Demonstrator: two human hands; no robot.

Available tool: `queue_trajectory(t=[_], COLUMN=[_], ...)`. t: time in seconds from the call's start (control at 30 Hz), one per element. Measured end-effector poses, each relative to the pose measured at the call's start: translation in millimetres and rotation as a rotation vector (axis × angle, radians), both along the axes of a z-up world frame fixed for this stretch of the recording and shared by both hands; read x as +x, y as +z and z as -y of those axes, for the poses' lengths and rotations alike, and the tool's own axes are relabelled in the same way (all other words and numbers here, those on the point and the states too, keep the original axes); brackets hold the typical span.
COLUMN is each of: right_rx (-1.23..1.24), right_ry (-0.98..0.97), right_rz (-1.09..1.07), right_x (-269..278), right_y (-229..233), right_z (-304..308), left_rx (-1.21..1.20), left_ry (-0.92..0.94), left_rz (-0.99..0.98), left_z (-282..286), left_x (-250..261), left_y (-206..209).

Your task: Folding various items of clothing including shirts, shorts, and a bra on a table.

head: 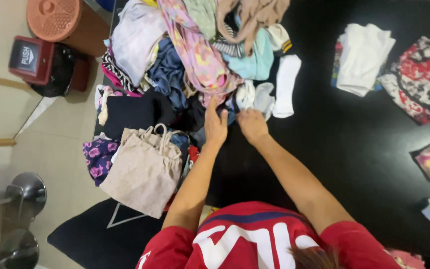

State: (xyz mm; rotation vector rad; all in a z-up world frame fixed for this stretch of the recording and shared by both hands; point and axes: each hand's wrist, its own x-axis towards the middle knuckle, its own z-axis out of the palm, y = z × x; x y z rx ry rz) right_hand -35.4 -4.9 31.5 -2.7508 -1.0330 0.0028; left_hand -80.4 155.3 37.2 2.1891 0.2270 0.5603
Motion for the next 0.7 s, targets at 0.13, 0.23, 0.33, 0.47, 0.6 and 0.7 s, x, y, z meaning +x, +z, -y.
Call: queue_trajectory(t=[0.13,0.23,0.33,0.47,0.6,0.7], right_rx=[-0.181,0.138,0.268,0.255,0.188,0.058], right_ry=[0.161,0.296,0.205,-0.084,-0.243,-0.373], right_rz=[-0.092,-0.223,-0.333,-0.397,-0.354,-0.397], right_x=[-60.1,-118.8,-151.8,-180.7,-206.7,-224.7], right_y=[-32.7,0.3,11.3,36.8,43.9,48.1], right_z=[35.2,81.8,136.1,211.9,288.9,330.5], left_rx=[0.236,0.338,0.425,0.523,0.570,0.539], left_ry=[-0.194,-0.270,-0.337,-0.324,-0.185,-0.080], left_rz=[-0.064,-0.270,-0.326,-0.377,-0.354,-0.378], left_z=[4.9,20.7,42.3,65.9,56.4,55.8], left_x=[5.5,-8.9,-26.0,-51.1,-62.4,-64.8], left_y=[5.8,3.5,17.8,32.0,16.1,3.6])
